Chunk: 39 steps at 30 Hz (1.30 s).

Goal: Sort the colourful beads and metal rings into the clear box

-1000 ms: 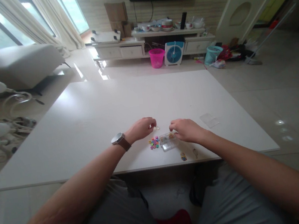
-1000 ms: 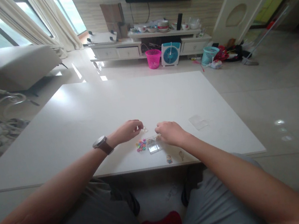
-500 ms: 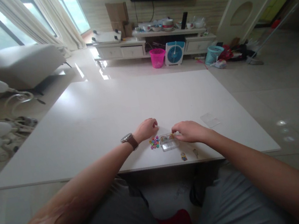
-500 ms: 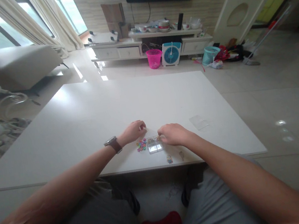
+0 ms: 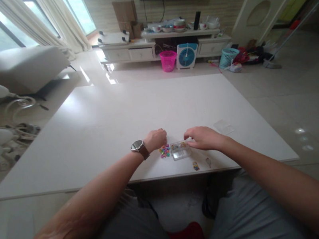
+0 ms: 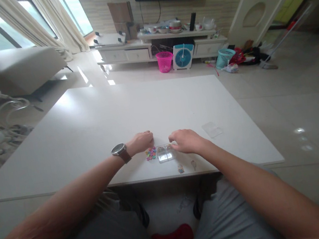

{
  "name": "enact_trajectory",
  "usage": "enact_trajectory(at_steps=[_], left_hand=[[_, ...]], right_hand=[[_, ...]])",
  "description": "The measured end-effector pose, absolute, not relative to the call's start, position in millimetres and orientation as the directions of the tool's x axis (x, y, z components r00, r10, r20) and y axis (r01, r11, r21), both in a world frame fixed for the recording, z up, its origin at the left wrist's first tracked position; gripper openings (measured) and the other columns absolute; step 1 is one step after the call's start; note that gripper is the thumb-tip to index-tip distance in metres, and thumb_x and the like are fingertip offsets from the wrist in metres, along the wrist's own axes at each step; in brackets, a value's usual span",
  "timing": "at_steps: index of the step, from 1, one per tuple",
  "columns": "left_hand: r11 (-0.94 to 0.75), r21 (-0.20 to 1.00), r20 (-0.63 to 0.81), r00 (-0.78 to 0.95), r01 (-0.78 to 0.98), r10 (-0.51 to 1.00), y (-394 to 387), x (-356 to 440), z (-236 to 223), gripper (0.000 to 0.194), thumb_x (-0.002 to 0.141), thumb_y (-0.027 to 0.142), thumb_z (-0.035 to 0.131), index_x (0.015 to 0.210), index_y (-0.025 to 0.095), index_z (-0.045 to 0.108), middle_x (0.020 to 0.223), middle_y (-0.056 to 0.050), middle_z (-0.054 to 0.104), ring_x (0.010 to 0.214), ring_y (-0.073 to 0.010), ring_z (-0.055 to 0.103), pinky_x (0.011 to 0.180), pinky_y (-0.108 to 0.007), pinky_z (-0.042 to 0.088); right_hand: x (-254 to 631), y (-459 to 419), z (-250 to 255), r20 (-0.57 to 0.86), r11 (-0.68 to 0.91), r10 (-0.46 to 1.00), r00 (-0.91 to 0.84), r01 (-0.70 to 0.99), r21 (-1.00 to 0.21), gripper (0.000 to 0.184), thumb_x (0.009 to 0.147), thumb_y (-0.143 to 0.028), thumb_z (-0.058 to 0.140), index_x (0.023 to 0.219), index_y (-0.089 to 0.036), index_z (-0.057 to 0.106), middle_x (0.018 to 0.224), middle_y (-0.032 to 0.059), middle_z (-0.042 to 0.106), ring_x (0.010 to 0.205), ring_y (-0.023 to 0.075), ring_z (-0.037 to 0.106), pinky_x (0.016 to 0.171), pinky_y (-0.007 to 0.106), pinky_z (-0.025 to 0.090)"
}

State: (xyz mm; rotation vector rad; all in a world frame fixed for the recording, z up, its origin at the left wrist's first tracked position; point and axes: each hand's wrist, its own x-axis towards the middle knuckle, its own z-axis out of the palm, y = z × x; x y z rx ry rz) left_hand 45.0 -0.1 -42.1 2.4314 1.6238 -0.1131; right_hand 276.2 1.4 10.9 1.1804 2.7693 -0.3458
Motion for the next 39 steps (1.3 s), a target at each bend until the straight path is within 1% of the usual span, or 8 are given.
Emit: enact_trajectory(at_steps=[5, 8, 14, 19, 22, 30, 35, 39], left_hand=[[-0.413, 0.132, -0.170, 0.431, 0.901, 0.886, -1.2, 43.4, -33.5, 0.018, 0.085, 0.015, 0.049, 0.086, 0.010, 0.067, 0.093, -0.014, 0.066, 0.078, -0.0207, 0.067, 0.070, -0.030, 0.050], [-0.465, 0.287, -0.084, 0.506, 0.837, 0.858, -1.8, 42.6, -25.3, 0.014, 0.086, 0.018, 0.051, 0.087, 0.013, 0.063, 0.093, -0.010, 0.065, 0.077, -0.0172, 0.062, 0.071, -0.028, 0.048], [-0.453, 0.644, 0.036, 0.567, 0.617, 0.823, -12.2, 54.0, -4.9, 0.009, 0.085, 0.023, 0.051, 0.081, 0.017, 0.056, 0.073, 0.001, 0.060, 0.063, -0.0109, 0.050, 0.058, -0.024, 0.038], [-0.400, 0.751, 0.108, 0.500, 0.526, 0.859, -14.2, 57.6, -2.3, 0.004, 0.081, 0.020, 0.055, 0.080, 0.016, 0.056, 0.070, 0.003, 0.058, 0.062, -0.0094, 0.048, 0.059, -0.023, 0.039], [-0.408, 0.767, 0.145, 0.486, 0.496, 0.862, -13.6, 56.0, -2.9, 0.005, 0.079, 0.017, 0.056, 0.084, 0.016, 0.057, 0.072, 0.002, 0.060, 0.066, -0.0096, 0.052, 0.062, -0.023, 0.042], [-0.416, 0.733, 0.117, 0.503, 0.538, 0.856, -17.3, 56.3, 0.8, 0.011, 0.086, 0.024, 0.056, 0.094, 0.017, 0.058, 0.077, 0.000, 0.066, 0.070, -0.0111, 0.060, 0.065, -0.023, 0.047], [-0.483, 0.534, 0.080, 0.527, 0.694, 0.846, -14.5, 51.0, -2.7, 0.015, 0.089, 0.023, 0.051, 0.098, 0.017, 0.061, 0.085, -0.003, 0.068, 0.072, -0.0134, 0.061, 0.067, -0.025, 0.046], [-0.544, 0.431, 0.063, 0.577, 0.720, 0.814, -12.4, 46.1, -7.0, 0.018, 0.086, 0.016, 0.049, 0.099, 0.018, 0.062, 0.092, -0.004, 0.068, 0.074, -0.0139, 0.061, 0.067, -0.025, 0.045]], right_hand=[[275.9, 0.4, 13.2, -0.190, 0.663, 0.704, -0.685, 0.729, -0.170, 0.022, 0.089, -0.037, 0.056, 0.101, -0.025, 0.070, 0.106, 0.0053, 0.073, 0.092, 0.0212, 0.067, 0.074, 0.029, 0.045], [274.7, 0.1, 13.3, -0.132, 0.650, 0.719, -0.682, 0.727, -0.221, 0.021, 0.089, -0.035, 0.057, 0.100, -0.023, 0.069, 0.104, 0.0061, 0.073, 0.092, 0.0212, 0.066, 0.076, 0.030, 0.045], [263.4, -1.0, 7.6, 0.060, 0.597, 0.723, -0.688, 0.579, -0.555, 0.018, 0.087, -0.034, 0.062, 0.097, -0.020, 0.064, 0.094, 0.0046, 0.071, 0.084, 0.0168, 0.065, 0.073, 0.027, 0.047], [256.7, -3.3, 5.0, 0.081, 0.450, 0.779, -0.622, 0.463, -0.764, 0.013, 0.086, -0.031, 0.061, 0.089, -0.019, 0.060, 0.082, 0.0015, 0.069, 0.074, 0.0137, 0.063, 0.068, 0.025, 0.048], [256.7, -2.9, 6.5, 0.040, 0.363, 0.808, -0.587, 0.443, -0.820, 0.016, 0.084, -0.033, 0.062, 0.087, -0.018, 0.063, 0.082, 0.0022, 0.070, 0.075, 0.0144, 0.063, 0.069, 0.025, 0.049], [258.8, 1.4, 7.2, 0.047, 0.476, 0.791, -0.610, 0.565, -0.674, 0.008, 0.080, -0.019, 0.060, 0.080, -0.017, 0.069, 0.074, 0.0005, 0.069, 0.069, 0.0122, 0.060, 0.066, 0.023, 0.043], [263.4, 6.7, -0.3, -0.021, 0.564, 0.756, -0.654, 0.667, -0.487, 0.011, 0.078, -0.013, 0.058, 0.078, -0.017, 0.069, 0.074, 0.0014, 0.069, 0.068, 0.0122, 0.059, 0.065, 0.022, 0.041], [265.4, 9.7, -6.9, -0.076, 0.593, 0.736, -0.673, 0.695, -0.407, 0.014, 0.078, -0.013, 0.059, 0.080, -0.018, 0.071, 0.079, 0.0025, 0.071, 0.072, 0.0131, 0.061, 0.066, 0.022, 0.041]])
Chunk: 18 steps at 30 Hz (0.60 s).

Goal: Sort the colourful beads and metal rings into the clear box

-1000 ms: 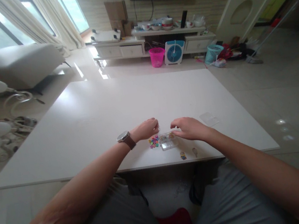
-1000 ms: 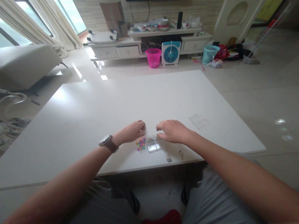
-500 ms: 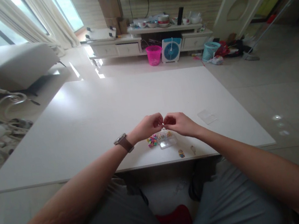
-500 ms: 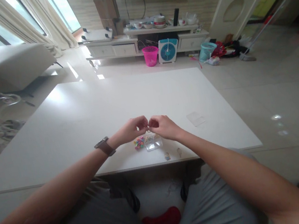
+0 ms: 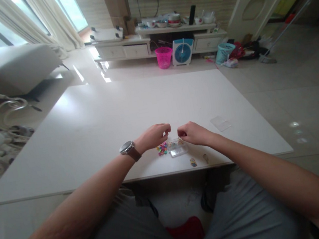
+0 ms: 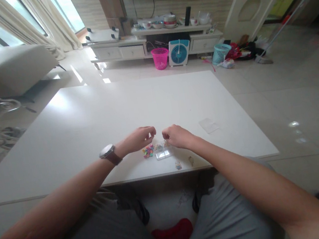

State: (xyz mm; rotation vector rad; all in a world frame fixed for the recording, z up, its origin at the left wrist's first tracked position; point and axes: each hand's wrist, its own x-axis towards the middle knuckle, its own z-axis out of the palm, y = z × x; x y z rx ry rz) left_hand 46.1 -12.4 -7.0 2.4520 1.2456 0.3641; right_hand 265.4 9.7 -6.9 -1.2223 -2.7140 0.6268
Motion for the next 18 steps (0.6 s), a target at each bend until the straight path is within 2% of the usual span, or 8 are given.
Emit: enact_trajectory(at_steps=[8, 18], left_hand=[[-0.562, 0.399, 0.035, 0.600, 0.725, 0.799, -11.2, 43.8, -8.2, 0.020, 0.084, 0.014, 0.048, 0.097, 0.019, 0.063, 0.092, -0.004, 0.068, 0.073, -0.0141, 0.060, 0.066, -0.025, 0.045], [-0.571, 0.387, 0.033, 0.608, 0.724, 0.793, -9.8, 42.5, -10.7, 0.020, 0.083, 0.015, 0.049, 0.097, 0.019, 0.064, 0.091, -0.004, 0.067, 0.073, -0.0143, 0.059, 0.067, -0.026, 0.044]], right_hand=[[264.2, 9.4, -5.9, -0.087, 0.646, 0.690, -0.718, 0.666, -0.374, 0.020, 0.078, -0.012, 0.057, 0.086, -0.020, 0.073, 0.085, 0.0029, 0.073, 0.078, 0.0146, 0.064, 0.070, 0.022, 0.042], [258.6, 0.9, 3.9, -0.137, 0.725, 0.665, -0.734, 0.678, -0.117, 0.018, 0.084, -0.021, 0.057, 0.094, -0.025, 0.072, 0.092, 0.0051, 0.074, 0.086, 0.0204, 0.065, 0.067, 0.027, 0.038]])
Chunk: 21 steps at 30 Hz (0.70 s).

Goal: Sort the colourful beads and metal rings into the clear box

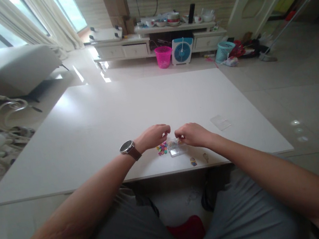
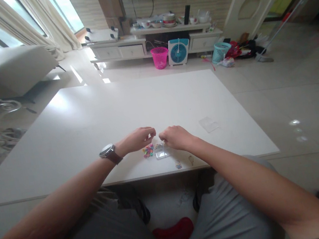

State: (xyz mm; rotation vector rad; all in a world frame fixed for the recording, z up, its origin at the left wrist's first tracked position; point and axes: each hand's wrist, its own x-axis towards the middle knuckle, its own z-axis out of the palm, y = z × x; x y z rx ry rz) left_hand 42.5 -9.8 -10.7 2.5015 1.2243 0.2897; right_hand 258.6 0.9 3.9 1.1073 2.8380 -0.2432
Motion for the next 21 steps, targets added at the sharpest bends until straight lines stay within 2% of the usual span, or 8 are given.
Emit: enact_trajectory(at_steps=[3, 8, 13, 17, 21], left_hand=[[-0.582, 0.387, 0.037, 0.619, 0.715, 0.785, -9.3, 41.3, -11.6, 0.019, 0.083, 0.014, 0.049, 0.095, 0.019, 0.064, 0.091, -0.003, 0.067, 0.072, -0.0138, 0.059, 0.066, -0.026, 0.044], [-0.575, 0.377, 0.011, 0.617, 0.726, 0.787, -8.8, 40.4, -12.6, 0.020, 0.082, 0.014, 0.050, 0.093, 0.019, 0.065, 0.089, -0.003, 0.068, 0.072, -0.0139, 0.058, 0.067, -0.026, 0.043], [-0.581, 0.371, -0.005, 0.627, 0.725, 0.779, -8.0, 39.5, -15.7, 0.020, 0.081, 0.014, 0.050, 0.090, 0.020, 0.066, 0.088, -0.003, 0.068, 0.073, -0.0144, 0.059, 0.068, -0.026, 0.043], [-0.590, 0.363, 0.000, 0.633, 0.721, 0.774, -7.8, 38.3, -18.4, 0.019, 0.081, 0.014, 0.050, 0.089, 0.020, 0.066, 0.087, -0.004, 0.068, 0.073, -0.0146, 0.059, 0.068, -0.026, 0.043], [-0.599, 0.355, -0.002, 0.641, 0.718, 0.768, -7.6, 38.0, -19.3, 0.019, 0.080, 0.014, 0.050, 0.088, 0.020, 0.066, 0.086, -0.003, 0.068, 0.073, -0.0147, 0.059, 0.068, -0.026, 0.043]], right_hand=[[260.8, 1.7, 6.1, -0.153, 0.742, 0.643, -0.751, 0.659, -0.118, 0.015, 0.084, -0.026, 0.060, 0.093, -0.025, 0.072, 0.094, 0.0042, 0.074, 0.087, 0.0208, 0.065, 0.067, 0.027, 0.037], [270.2, 5.8, 10.5, -0.178, 0.716, 0.663, -0.727, 0.685, -0.131, 0.017, 0.083, -0.023, 0.060, 0.093, -0.026, 0.073, 0.092, 0.0021, 0.074, 0.084, 0.0189, 0.065, 0.066, 0.027, 0.037], [273.3, 5.7, 11.0, -0.199, 0.729, 0.641, -0.742, 0.669, -0.147, 0.017, 0.084, -0.022, 0.060, 0.095, -0.024, 0.073, 0.099, 0.0040, 0.072, 0.088, 0.0192, 0.064, 0.069, 0.026, 0.039], [271.8, 3.7, 8.7, -0.205, 0.741, 0.627, -0.752, 0.656, -0.140, 0.019, 0.085, -0.025, 0.059, 0.098, -0.023, 0.073, 0.102, 0.0058, 0.068, 0.085, 0.0188, 0.064, 0.066, 0.027, 0.039], [272.4, 4.2, 7.2, -0.230, 0.753, 0.585, -0.778, 0.626, -0.200, 0.021, 0.084, -0.025, 0.059, 0.099, -0.023, 0.074, 0.102, 0.0055, 0.067, 0.086, 0.0189, 0.063, 0.068, 0.027, 0.040]])
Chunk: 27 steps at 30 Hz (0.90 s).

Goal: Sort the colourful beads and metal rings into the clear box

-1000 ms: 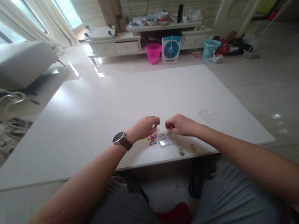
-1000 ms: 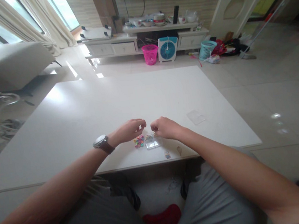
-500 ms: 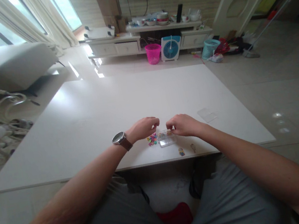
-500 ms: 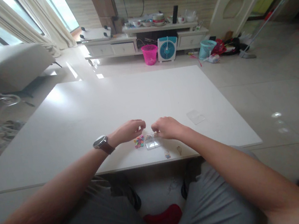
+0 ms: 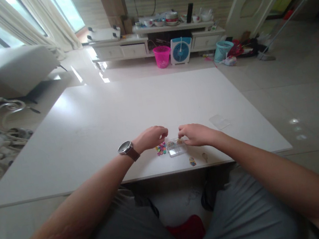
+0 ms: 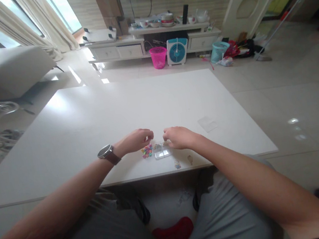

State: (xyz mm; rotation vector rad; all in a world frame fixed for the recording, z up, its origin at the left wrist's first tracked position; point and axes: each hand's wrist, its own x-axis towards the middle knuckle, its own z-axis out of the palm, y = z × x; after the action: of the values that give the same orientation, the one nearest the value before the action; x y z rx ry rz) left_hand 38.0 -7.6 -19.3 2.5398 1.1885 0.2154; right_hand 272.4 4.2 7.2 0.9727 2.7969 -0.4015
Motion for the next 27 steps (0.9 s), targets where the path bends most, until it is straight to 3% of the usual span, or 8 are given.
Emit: enact_trajectory(at_steps=[12, 22, 27], left_hand=[[-0.594, 0.355, -0.006, 0.637, 0.722, 0.771, -6.0, 37.0, -19.3, 0.018, 0.079, 0.013, 0.049, 0.085, 0.020, 0.065, 0.083, -0.002, 0.068, 0.071, -0.0144, 0.058, 0.066, -0.025, 0.041], [-0.582, 0.464, -0.045, 0.674, 0.668, 0.738, -9.7, 44.8, -16.1, 0.013, 0.077, 0.018, 0.059, 0.078, 0.018, 0.072, 0.078, -0.002, 0.067, 0.068, -0.0115, 0.058, 0.064, -0.022, 0.042], [-0.509, 0.410, -0.111, 0.595, 0.757, 0.796, -20.2, 57.0, -14.6, 0.016, 0.077, 0.024, 0.059, 0.081, 0.020, 0.074, 0.081, -0.003, 0.070, 0.071, -0.0145, 0.061, 0.063, -0.023, 0.042]], right_hand=[[271.8, 2.5, 8.6, -0.273, 0.765, 0.527, -0.805, 0.589, -0.260, 0.031, 0.080, -0.016, 0.059, 0.104, -0.025, 0.076, 0.101, 0.0053, 0.066, 0.086, 0.0181, 0.063, 0.073, 0.026, 0.041], [274.4, 4.2, 10.7, -0.186, 0.767, 0.553, -0.812, 0.584, -0.266, 0.020, 0.084, -0.021, 0.058, 0.099, -0.021, 0.073, 0.100, 0.0051, 0.064, 0.081, 0.0159, 0.059, 0.068, 0.026, 0.036], [273.6, 2.5, 10.8, -0.180, 0.765, 0.555, -0.812, 0.583, -0.274, 0.018, 0.084, -0.022, 0.058, 0.096, -0.020, 0.072, 0.099, 0.0047, 0.064, 0.081, 0.0158, 0.059, 0.067, 0.026, 0.035]])
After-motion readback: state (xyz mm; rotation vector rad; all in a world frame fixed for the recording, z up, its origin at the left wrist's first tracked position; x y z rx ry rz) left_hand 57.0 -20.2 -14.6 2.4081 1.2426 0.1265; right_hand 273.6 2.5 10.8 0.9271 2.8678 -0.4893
